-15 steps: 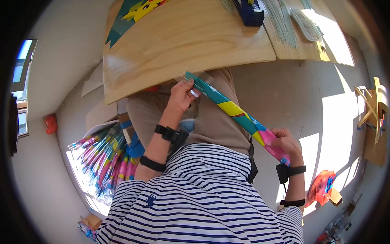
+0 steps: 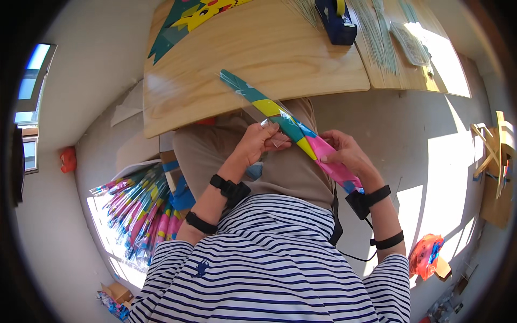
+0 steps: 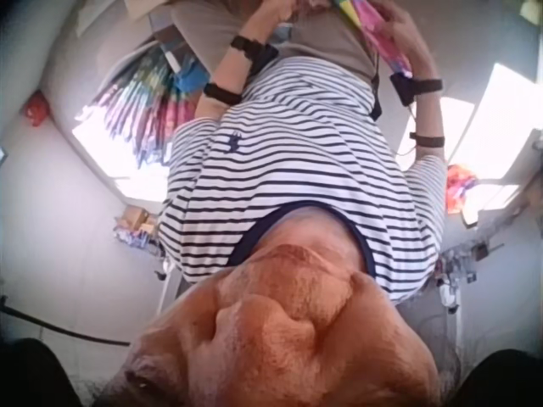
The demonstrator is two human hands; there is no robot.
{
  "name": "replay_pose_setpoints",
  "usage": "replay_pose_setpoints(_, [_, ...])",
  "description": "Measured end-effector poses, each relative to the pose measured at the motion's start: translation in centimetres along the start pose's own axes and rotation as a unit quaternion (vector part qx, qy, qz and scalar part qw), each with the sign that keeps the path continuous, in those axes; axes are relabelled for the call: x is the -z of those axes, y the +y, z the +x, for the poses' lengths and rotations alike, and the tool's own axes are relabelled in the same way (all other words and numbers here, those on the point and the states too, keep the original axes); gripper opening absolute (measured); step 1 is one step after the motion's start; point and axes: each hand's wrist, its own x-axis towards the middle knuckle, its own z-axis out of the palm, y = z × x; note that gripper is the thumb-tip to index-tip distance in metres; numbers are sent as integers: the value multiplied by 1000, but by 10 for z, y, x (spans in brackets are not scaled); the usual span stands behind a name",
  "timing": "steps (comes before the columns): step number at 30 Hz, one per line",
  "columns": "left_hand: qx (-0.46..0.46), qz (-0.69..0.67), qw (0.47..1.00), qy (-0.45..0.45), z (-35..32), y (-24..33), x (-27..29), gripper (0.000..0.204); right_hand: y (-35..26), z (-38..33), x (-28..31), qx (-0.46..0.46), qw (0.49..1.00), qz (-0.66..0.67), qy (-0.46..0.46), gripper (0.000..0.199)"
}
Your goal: Assembling a colorful plastic kite at a wooden table.
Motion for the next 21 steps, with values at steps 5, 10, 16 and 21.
replay_pose_setpoints(5, [20, 9, 998, -55, -7, 3, -7, 34, -20, 58, -24, 72, 997, 2, -2, 75])
replay_pose_setpoints(10, [45, 9, 999, -25, -11, 14, 16, 36, -37, 66, -41, 81, 996, -26, 9, 76])
replay_pose_setpoints(16, [-128, -236, 963, 32, 20, 21, 53, 25, -34, 50, -57, 72, 997, -26, -5, 74])
replay_pose_setpoints(21, [-135, -281, 950, 4, 26, 19, 30, 19, -32, 54, -67, 112, 993, -46, 10, 71])
